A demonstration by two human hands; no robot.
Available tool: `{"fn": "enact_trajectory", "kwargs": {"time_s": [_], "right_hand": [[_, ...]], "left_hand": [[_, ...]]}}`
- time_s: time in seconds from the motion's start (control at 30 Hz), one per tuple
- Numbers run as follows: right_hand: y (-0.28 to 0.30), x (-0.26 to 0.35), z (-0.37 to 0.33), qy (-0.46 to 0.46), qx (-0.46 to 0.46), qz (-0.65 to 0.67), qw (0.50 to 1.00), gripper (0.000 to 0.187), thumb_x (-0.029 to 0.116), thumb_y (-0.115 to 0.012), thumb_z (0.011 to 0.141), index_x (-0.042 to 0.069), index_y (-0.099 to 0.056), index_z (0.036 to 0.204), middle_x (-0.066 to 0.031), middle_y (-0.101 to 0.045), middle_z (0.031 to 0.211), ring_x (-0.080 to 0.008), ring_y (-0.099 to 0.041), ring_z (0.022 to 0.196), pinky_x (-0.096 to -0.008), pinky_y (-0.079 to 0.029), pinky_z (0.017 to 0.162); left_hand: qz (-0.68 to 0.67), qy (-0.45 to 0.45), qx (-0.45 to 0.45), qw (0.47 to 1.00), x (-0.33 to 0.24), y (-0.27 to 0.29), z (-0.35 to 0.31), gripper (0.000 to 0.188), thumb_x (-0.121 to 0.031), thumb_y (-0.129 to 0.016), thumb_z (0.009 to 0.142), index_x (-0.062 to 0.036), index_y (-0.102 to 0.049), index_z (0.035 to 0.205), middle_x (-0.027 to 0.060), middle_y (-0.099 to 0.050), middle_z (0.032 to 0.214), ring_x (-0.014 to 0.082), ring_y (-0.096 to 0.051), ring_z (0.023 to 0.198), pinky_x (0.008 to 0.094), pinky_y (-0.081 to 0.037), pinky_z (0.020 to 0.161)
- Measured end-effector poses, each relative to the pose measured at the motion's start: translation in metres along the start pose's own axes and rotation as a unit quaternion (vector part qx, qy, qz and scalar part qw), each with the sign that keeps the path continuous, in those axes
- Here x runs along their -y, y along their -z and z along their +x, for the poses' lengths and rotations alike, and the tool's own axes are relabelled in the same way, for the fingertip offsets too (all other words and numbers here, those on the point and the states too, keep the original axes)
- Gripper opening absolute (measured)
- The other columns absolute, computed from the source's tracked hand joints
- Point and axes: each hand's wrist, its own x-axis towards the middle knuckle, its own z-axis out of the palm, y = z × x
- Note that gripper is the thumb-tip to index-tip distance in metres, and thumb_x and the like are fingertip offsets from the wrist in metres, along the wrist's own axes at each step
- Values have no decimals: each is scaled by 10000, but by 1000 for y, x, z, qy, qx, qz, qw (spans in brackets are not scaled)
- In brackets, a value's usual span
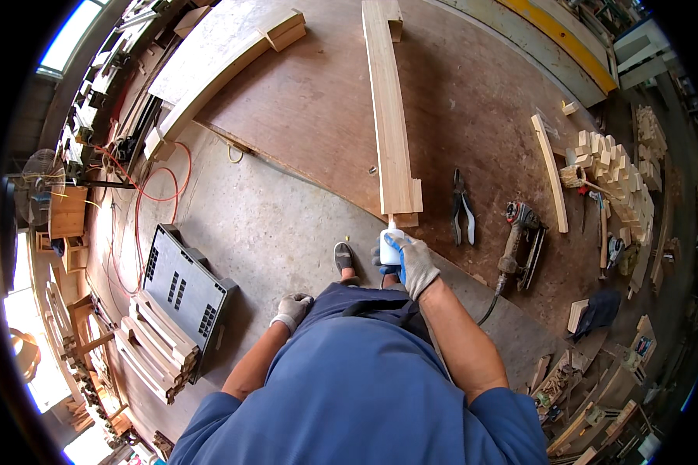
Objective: The person selects wooden frame components from a pile, places them on a workbench, and uses a nail gun to fasten them together. They then apply glue to the joints and press the pieces to assemble the frame.
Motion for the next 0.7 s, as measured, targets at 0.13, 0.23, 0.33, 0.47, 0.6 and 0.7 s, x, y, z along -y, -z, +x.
{"fn": "enact_trajectory", "kwargs": {"time_s": [0.13, 0.23, 0.33, 0.47, 0.6, 0.7], "right_hand": [[1, 0, 0, -2, -4, -7, 1000, 340, 288, -649, 992, -11, -675, 1152, -146, -745, 903, -234, -736, 719, -301, -563, 571], [3, 0, 1, 1, -1, -4, 1000, 347, 287, -652, 989, -19, -676, 1150, -152, -747, 914, -237, -738, 723, -303, -566, 574], [3, -1, 2, 3, 4, -6, 1000, 353, 289, -653, 991, -24, -674, 1152, -157, -749, 920, -244, -739, 723, -300, -565, 572], [4, 4, -1, -5, 0, -6, 1000, 365, 286, -651, 988, -34, -658, 1164, -159, -737, 923, -257, -726, 750, -360, -581, 655], [10, 6, -2, -4, -15, 25, 1000, 336, 256, -658, 991, -29, -657, 1169, -170, -742, 911, -277, -735, 734, -357, -584, 624], [10, 12, -7, 7, -23, 24, 999, 330, 239, -664, 986, -38, -652, 1165, -174, -740, 911, -278, -729, 729, -368, -586, 630]], "left_hand": [[-2, 6, -1, 1000, -9, 3, -7, 244, -260, -723, 923, -63, -805, 1042, 100, -794, 962, 177, -729, 860, 333, -565, 796], [-1, 0, -2, 1000, -7, 2, -6, 242, -258, -727, 921, -63, -804, 1041, 100, -793, 955, 177, -730, 853, 333, -566, 791], [8, -6, -10, 1000, -4, 1, -4, 238, -256, -731, 918, -64, -805, 1039, 98, -793, 947, 177, -729, 844, 332, -566, 786], [6, 9, 11, 1000, 0, 1, -2, 292, -334, -703, 915, -118, -808, 1081, 163, -782, 1035, 266, -754, 963, 372, -561, 888], [7, 11, 12, 1000, -1, 1, -2, 291, -330, -699, 915, -118, -808, 1082, 163, -782, 1034, 266, -754, 964, 374, -562, 887], [20, -5, 12, 1000, -6, 5, -5, 283, -316, -692, 917, -115, -808, 1079, 159, -783, 1022, 259, -755, 952, 369, -563, 879]]}}
